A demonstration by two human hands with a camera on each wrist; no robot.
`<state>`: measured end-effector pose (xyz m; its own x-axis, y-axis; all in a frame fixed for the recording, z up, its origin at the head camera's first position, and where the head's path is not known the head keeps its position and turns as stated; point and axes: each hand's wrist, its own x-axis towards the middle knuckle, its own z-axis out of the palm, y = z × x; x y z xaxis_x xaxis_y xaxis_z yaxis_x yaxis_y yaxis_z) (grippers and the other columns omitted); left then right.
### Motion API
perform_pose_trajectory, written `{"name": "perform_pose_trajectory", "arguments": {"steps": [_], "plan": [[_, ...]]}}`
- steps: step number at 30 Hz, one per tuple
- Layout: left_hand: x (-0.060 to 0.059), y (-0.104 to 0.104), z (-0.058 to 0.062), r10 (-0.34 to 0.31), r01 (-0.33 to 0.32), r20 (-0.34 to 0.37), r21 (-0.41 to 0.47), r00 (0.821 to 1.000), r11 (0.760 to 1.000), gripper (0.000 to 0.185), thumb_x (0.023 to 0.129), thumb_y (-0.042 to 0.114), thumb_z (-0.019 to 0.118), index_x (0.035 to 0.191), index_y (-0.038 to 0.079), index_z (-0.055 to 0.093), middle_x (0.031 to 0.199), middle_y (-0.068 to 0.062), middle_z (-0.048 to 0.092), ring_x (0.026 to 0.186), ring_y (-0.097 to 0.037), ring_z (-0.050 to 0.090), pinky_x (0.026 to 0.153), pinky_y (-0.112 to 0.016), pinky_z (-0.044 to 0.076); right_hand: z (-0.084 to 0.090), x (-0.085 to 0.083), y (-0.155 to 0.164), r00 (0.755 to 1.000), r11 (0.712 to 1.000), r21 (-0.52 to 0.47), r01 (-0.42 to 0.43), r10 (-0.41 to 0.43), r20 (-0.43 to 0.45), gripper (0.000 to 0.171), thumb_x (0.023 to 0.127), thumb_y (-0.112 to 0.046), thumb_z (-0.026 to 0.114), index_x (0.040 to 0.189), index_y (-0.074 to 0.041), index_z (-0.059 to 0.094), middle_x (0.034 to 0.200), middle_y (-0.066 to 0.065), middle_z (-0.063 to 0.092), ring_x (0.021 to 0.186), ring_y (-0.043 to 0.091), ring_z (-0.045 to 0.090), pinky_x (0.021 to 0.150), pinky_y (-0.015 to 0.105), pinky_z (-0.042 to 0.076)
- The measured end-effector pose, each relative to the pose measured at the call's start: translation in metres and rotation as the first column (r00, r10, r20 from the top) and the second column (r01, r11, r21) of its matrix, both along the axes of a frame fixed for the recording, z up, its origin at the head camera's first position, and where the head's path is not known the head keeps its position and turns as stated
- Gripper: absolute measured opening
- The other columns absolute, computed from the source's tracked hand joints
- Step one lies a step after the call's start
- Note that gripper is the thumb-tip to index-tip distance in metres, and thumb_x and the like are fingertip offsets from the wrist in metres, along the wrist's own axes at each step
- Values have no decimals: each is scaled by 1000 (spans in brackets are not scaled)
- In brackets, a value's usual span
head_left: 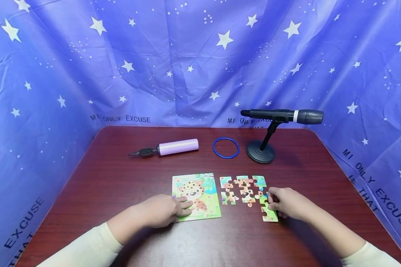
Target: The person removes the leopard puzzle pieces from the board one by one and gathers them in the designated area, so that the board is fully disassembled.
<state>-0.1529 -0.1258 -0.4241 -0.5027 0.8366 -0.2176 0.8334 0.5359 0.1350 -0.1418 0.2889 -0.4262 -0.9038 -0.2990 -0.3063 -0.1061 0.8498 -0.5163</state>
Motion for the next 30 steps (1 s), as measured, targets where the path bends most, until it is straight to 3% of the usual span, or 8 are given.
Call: {"name": "perform_pose_trajectory", "arguments": {"steps": [6, 20, 23, 26, 28, 30], "plan": [[-1, 1, -1, 13, -13, 7, -5, 1000, 1000, 48, 91, 21, 68, 137, 29, 58, 148, 10, 48, 137, -16, 46, 97, -39, 52, 1, 2, -4, 999, 996, 86, 16, -14, -31, 27, 87, -15, 72, 73, -14, 49, 63, -2, 53, 48, 13, 55, 45, 25, 45], [1, 0, -2, 19, -20, 17, 12, 1000, 1000, 47, 91, 21, 68, 137, 29, 59, 147, 10, 49, 137, -15, 46, 97, -40, 52, 3, 2, -5, 1000, 992, 125, 25, -27, 15, 25, 87, -14, 72, 73, -14, 51, 62, 0, 55, 49, 13, 57, 47, 26, 45], [1, 1, -2, 22, -22, 26, 17, 999, 1000, 47, 91, 21, 67, 137, 28, 59, 148, 10, 49, 137, -16, 46, 98, -40, 52, 7, -1, -7, 999, 989, 146, -13, 20, -44, 26, 87, -20, 73, 73, -16, 51, 59, -4, 54, 48, 10, 54, 48, 25, 41], [0, 0, -3, 22, -23, 26, 18, 999, 1000, 47, 91, 21, 67, 137, 29, 59, 148, 10, 49, 137, -16, 47, 98, -40, 52, 12, -8, -16, 983, 987, 152, -58, 82, -163, 25, 87, -26, 73, 75, -21, 52, 59, -10, 51, 51, 4, 48, 52, 23, 38], [0, 0, -4, 23, -24, 24, 15, 999, 1000, 47, 91, 21, 67, 137, 29, 59, 148, 11, 48, 137, -15, 46, 99, -40, 51, 15, -13, -30, 966, 988, 128, -88, 116, -231, 22, 88, -28, 73, 78, -22, 53, 62, -13, 49, 55, 2, 45, 55, 23, 37], [0, -1, -4, 22, -23, 25, 20, 999, 1000, 47, 91, 21, 67, 137, 29, 59, 148, 10, 48, 137, -16, 47, 99, -40, 51, 16, -17, -49, 962, 990, 74, -117, 132, -240, 17, 89, -29, 72, 86, -21, 57, 66, -13, 51, 57, 1, 46, 56, 23, 39]]}}
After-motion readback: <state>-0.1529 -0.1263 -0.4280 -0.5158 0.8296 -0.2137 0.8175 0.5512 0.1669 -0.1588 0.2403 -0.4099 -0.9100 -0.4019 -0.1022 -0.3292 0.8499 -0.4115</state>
